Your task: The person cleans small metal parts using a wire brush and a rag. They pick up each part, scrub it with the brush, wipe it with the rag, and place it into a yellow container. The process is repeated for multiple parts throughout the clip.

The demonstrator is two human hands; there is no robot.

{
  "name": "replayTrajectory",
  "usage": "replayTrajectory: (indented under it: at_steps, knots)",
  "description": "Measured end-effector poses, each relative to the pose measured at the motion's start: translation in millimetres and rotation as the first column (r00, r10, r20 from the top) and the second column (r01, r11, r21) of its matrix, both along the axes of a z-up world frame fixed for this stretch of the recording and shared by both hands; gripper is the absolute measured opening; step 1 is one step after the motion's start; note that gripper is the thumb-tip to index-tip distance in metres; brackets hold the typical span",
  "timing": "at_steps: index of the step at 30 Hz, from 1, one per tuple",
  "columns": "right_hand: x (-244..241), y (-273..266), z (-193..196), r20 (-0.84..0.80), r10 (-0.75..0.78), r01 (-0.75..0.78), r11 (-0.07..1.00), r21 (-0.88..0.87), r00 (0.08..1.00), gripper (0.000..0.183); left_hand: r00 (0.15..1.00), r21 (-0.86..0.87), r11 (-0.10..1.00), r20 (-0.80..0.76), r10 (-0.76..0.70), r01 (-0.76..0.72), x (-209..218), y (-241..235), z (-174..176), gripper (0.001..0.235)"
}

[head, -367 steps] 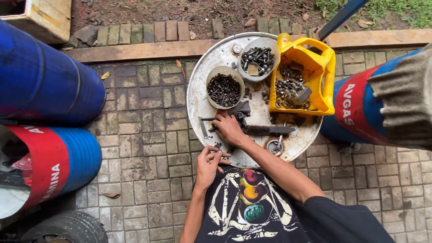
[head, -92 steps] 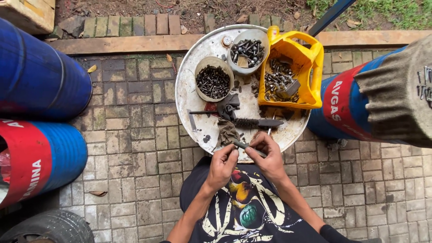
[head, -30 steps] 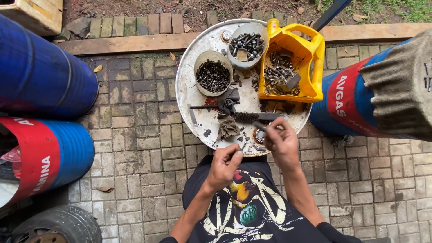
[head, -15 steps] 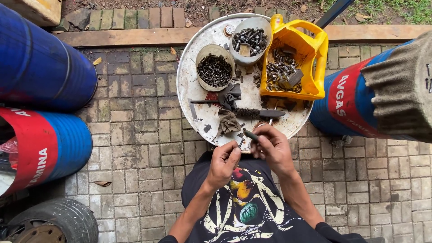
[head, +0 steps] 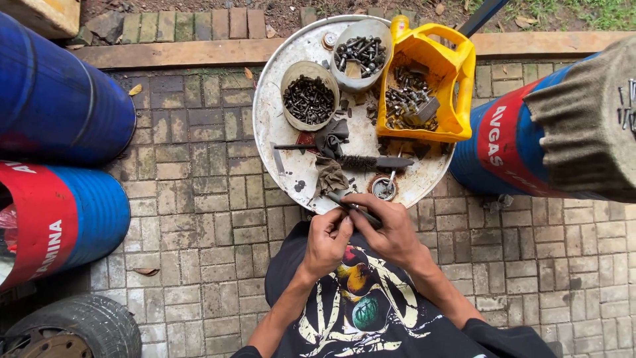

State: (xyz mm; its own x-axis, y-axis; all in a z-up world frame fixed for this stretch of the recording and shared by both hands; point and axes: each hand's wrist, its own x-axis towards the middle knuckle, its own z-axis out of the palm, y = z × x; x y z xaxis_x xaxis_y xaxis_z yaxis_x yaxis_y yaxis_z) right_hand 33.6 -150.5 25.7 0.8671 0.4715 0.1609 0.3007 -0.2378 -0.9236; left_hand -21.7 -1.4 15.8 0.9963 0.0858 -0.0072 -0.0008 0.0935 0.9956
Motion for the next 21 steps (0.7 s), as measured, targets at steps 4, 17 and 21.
replayTrajectory:
  at_steps: [4,17,21]
  knots:
    - [-0.8,-10.1,5.8,-0.010,0.012,-0.012,1.000,-0.028,1.000,0.026,0.999,-0.018,0.999,-0.011,0.044,-0.044,-5.1,-0.4,-9.5,0.033]
    - [-2.1,-11.5,0.9,-0.068,0.018,-0.018,1.000,0.001,0.997,0.026,0.997,0.058,0.996,-0.046,0.065,-0.062,-9.6,-15.1,-11.1,0.032]
    - [-4.6,-3.9,11.5,-0.110,-0.017,0.017,1.000,-0.002,0.994,0.025,0.994,0.057,0.994,-0.062,0.094,-0.090,-15.0,2.7,-24.0,0.031]
